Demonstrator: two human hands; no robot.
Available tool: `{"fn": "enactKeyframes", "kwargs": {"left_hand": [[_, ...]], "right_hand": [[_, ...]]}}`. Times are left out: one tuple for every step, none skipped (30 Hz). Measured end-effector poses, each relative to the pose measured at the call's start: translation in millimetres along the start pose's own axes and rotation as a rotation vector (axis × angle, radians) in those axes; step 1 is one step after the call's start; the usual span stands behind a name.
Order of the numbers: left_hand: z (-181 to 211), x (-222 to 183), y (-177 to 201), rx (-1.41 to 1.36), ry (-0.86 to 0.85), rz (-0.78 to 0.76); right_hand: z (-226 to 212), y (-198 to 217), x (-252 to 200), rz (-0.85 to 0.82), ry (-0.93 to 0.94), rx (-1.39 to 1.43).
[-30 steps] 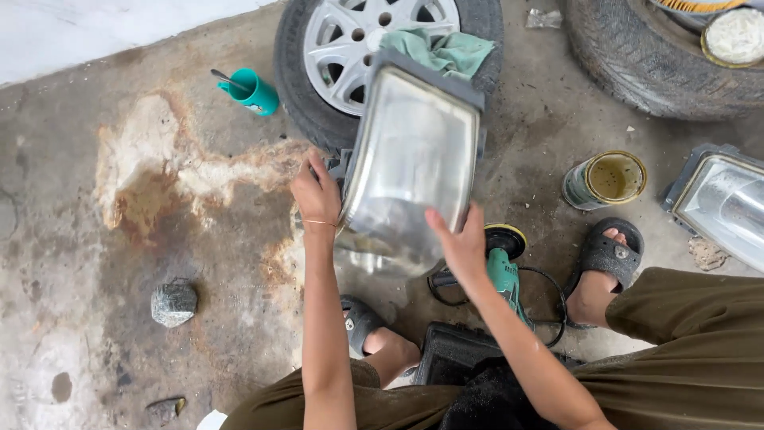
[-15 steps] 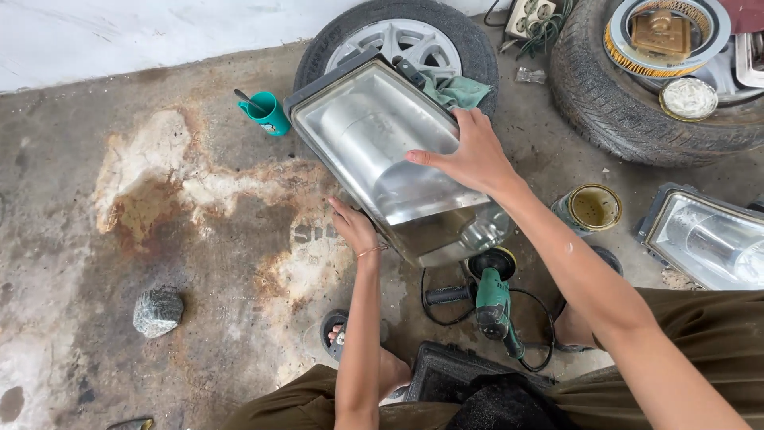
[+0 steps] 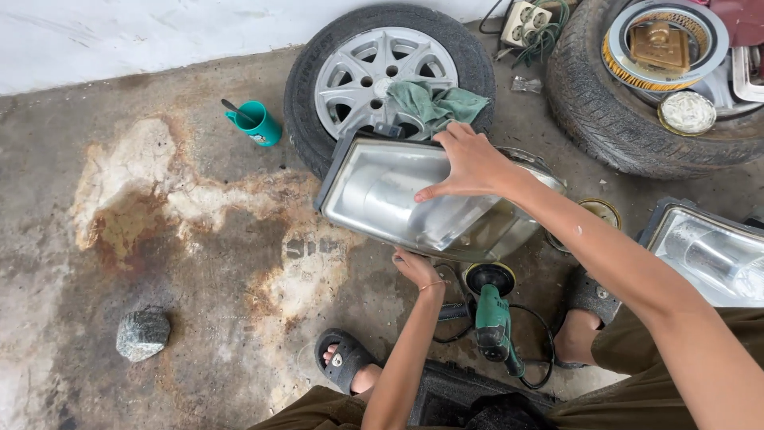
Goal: The person uses a handheld electric polisher to buff the surface of a car headlight. They move the tool across the headlight lens and then lift the headlight to inspect the surface.
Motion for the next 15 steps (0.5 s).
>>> {"fn": "enactKeyframes", "kwargs": {"left_hand": [[-11.0,-4.9,-4.5,-0.035,0.050,0.011],[-23.5,-0.3,-1.4,-0.030,0.056,0.005],[-36.4,5.0,2.9,-0.049,0.089,0.022],[-49.0,10.4,7.7,-0.068,0.123,0.039],[-55.3,17.1,10.3,-0.069,0.123,0.046],[-62.2,23.8,12.3,-0.103,0.149,0.036],[-67.8,31.9,12.1,-0.137,0.171,0.022],[-69.3,33.5,10.3,-0.140,0.169,0.025],[-74.4,32.7,10.5,-0.174,0.182,0.052],[-80.1,32.0,10.7,-0.207,0.196,0.078],[-96.9,45.2,16.8,-0.196,0.204,0.092],[-114.2,57.7,22.5,-0.227,0.218,0.076],[-130.8,71.9,20.4,-0.268,0.229,0.050],[-150.8,84.5,25.2,-0.265,0.234,0.054],[-168.2,99.0,28.6,-0.269,0.228,0.064]], "right_hand": [[4.7,-5.1,3.8,-0.034,0.026,-0.040],[12.2,-12.5,6.4,-0.034,0.016,-0.040],[17.4,-20.9,10.5,-0.056,0.038,-0.062],[22.3,-29.4,14.7,-0.077,0.060,-0.084],[24.7,-33.5,16.2,-0.083,0.064,-0.082],[27.0,-37.8,17.9,-0.095,0.065,-0.070],[29.5,-40.3,21.1,-0.103,0.067,-0.058],[27.8,-41.8,23.5,-0.105,0.072,-0.058],[27.4,-44.7,23.0,-0.114,0.067,-0.064],[27.6,-48.1,22.3,-0.124,0.062,-0.070],[29.3,-53.0,24.0,-0.138,0.056,-0.057],[30.4,-57.2,25.5,-0.139,0.069,-0.092],[33.5,-56.1,29.4,-0.132,0.083,-0.139],[37.5,-58.7,29.2,-0.138,0.081,-0.137],[41.2,-58.4,30.0,-0.115,0.079,-0.101]]}}
Point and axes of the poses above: each hand's wrist, its own x-axis towards the middle knuckle, its own y-axis out of the back of the hand, z = x × y, the point moved 4 cm from there along x, towards the middle knuckle, and after that the axes turned 7 degrees about y, right-handed, at the moved point
